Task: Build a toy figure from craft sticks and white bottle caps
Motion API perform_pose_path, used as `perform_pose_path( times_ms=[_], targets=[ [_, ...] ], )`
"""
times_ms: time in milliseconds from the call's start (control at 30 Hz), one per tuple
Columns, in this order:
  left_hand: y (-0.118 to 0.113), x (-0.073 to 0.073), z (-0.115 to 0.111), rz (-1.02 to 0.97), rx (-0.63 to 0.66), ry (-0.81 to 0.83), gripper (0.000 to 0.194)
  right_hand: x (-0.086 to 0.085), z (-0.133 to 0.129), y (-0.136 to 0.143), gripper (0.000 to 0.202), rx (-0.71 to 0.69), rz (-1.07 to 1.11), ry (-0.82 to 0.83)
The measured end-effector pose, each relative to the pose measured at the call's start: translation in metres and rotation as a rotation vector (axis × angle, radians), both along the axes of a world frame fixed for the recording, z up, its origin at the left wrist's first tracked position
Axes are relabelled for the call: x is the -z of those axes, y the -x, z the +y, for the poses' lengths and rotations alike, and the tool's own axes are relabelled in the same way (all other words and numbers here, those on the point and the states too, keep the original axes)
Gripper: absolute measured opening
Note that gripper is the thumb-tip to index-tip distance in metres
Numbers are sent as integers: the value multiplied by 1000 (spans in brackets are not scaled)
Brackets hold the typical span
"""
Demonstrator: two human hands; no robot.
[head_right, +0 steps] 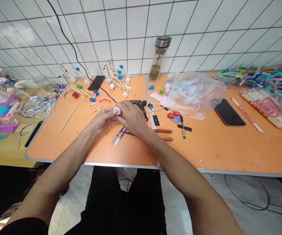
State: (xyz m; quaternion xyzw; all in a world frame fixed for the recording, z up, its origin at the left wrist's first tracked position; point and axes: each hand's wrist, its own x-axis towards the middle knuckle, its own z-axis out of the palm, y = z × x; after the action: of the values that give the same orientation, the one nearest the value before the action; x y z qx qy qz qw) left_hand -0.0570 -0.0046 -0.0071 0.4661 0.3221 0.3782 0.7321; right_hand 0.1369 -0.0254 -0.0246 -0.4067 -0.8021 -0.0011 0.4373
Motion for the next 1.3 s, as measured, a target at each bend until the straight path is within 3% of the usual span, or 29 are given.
perform_pose_path(
  times_ms=[267, 567, 767, 967, 1300],
  targets=[
    [-2, 1, 0, -20, 18, 0, 64, -5, -4, -1, 44, 0, -14, 23],
    [-1, 0, 0, -13, 3, -12, 56, -7, -5, 3, 39, 13, -24, 56],
    [7, -13, 6, 33, -176, 33, 45, -12, -6, -4, 52, 49, -27, 49],
    [13, -24, 10, 65, -293, 34, 52, -14, -4, -11, 55, 47, 20, 70],
    [4, -12, 6, 92, -173, 51, 40, -12, -7, -4, 43, 8, -13, 16]
  ],
)
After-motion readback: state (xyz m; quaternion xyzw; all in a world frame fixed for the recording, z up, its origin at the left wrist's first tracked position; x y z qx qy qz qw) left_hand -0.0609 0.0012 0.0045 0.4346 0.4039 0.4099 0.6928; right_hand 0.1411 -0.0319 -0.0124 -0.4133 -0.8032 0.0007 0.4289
